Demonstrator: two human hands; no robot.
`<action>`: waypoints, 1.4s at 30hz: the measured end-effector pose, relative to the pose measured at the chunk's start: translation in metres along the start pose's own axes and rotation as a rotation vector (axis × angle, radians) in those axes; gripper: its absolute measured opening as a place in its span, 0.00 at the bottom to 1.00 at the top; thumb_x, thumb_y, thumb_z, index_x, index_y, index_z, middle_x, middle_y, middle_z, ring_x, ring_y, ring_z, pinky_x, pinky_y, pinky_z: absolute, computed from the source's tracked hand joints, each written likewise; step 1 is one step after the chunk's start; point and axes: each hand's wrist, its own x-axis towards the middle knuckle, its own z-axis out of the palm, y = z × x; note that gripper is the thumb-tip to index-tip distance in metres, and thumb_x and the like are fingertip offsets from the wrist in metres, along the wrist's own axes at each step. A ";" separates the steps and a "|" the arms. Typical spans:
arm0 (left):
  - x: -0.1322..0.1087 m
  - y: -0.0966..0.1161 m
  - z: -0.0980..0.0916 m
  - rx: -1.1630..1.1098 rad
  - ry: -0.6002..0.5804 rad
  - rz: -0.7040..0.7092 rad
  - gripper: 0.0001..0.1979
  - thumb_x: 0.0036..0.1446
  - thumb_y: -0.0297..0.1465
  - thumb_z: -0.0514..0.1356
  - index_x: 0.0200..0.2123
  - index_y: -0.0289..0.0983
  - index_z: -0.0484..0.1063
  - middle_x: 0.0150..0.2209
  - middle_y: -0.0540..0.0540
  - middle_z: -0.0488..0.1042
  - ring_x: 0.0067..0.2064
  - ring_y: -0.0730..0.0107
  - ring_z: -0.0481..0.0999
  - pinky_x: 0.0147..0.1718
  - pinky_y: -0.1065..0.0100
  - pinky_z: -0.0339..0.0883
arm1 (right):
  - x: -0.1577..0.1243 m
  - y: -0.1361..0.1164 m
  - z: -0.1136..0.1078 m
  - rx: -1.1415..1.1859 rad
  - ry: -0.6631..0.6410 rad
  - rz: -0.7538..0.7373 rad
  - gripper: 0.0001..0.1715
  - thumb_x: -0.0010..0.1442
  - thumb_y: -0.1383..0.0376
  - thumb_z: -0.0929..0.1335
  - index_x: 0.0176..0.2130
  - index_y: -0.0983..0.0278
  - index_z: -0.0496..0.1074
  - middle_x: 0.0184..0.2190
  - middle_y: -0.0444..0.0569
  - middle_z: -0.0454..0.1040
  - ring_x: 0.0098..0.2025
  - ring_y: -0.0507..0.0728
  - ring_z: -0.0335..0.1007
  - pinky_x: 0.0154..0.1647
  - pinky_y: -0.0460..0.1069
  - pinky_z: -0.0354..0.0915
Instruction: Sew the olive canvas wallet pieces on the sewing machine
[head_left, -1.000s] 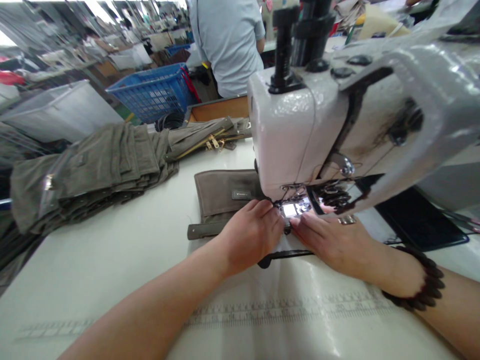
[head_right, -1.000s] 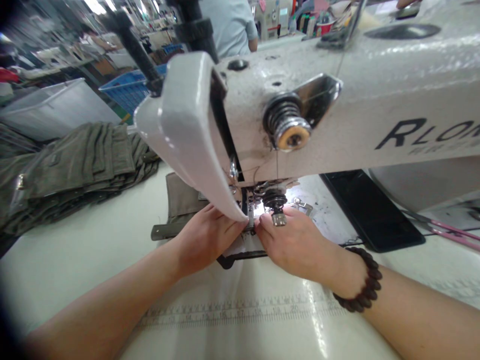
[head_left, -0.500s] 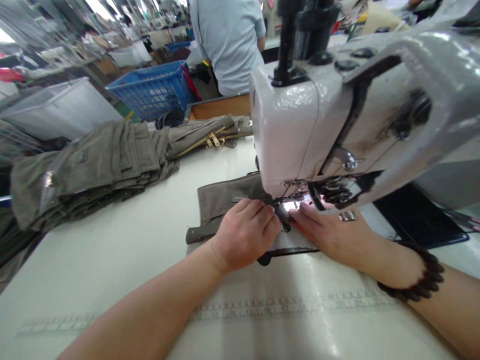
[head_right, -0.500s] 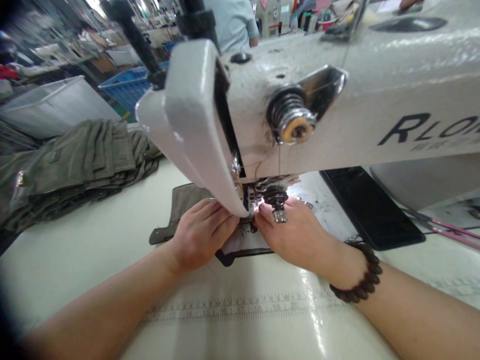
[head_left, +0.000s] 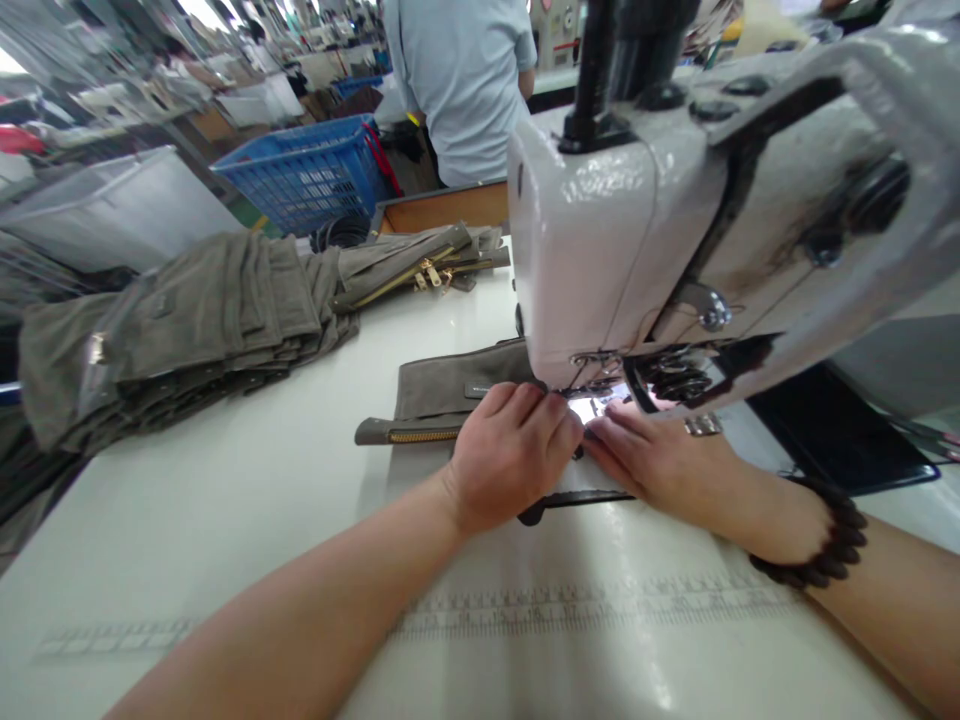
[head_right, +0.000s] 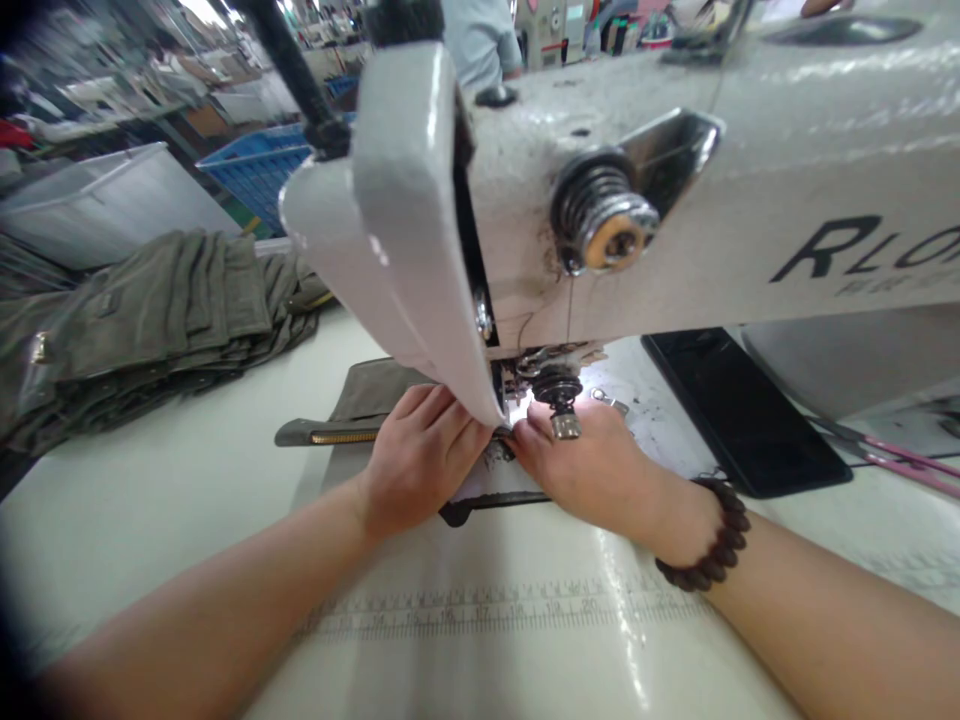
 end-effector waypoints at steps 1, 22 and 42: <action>0.000 -0.001 0.001 -0.008 0.038 0.011 0.09 0.60 0.25 0.48 0.31 0.34 0.67 0.28 0.46 0.70 0.31 0.67 0.68 0.30 0.65 0.59 | 0.000 0.000 0.001 0.042 -0.014 0.044 0.17 0.62 0.67 0.57 0.26 0.65 0.68 0.25 0.49 0.69 0.24 0.53 0.60 0.23 0.50 0.45; -0.007 -0.008 -0.001 -0.194 -0.151 0.082 0.10 0.60 0.25 0.48 0.33 0.33 0.68 0.30 0.46 0.73 0.32 0.67 0.71 0.31 0.66 0.64 | -0.004 -0.002 -0.004 0.043 -0.120 -0.020 0.11 0.58 0.72 0.59 0.28 0.65 0.67 0.25 0.47 0.65 0.25 0.53 0.56 0.23 0.49 0.44; -0.007 -0.001 -0.004 -0.260 -0.452 0.039 0.07 0.57 0.24 0.52 0.38 0.30 0.67 0.37 0.42 0.72 0.41 0.63 0.71 0.40 0.64 0.68 | -0.009 0.001 0.000 0.146 -0.099 -0.036 0.14 0.54 0.76 0.58 0.32 0.66 0.70 0.26 0.47 0.68 0.25 0.53 0.60 0.23 0.50 0.48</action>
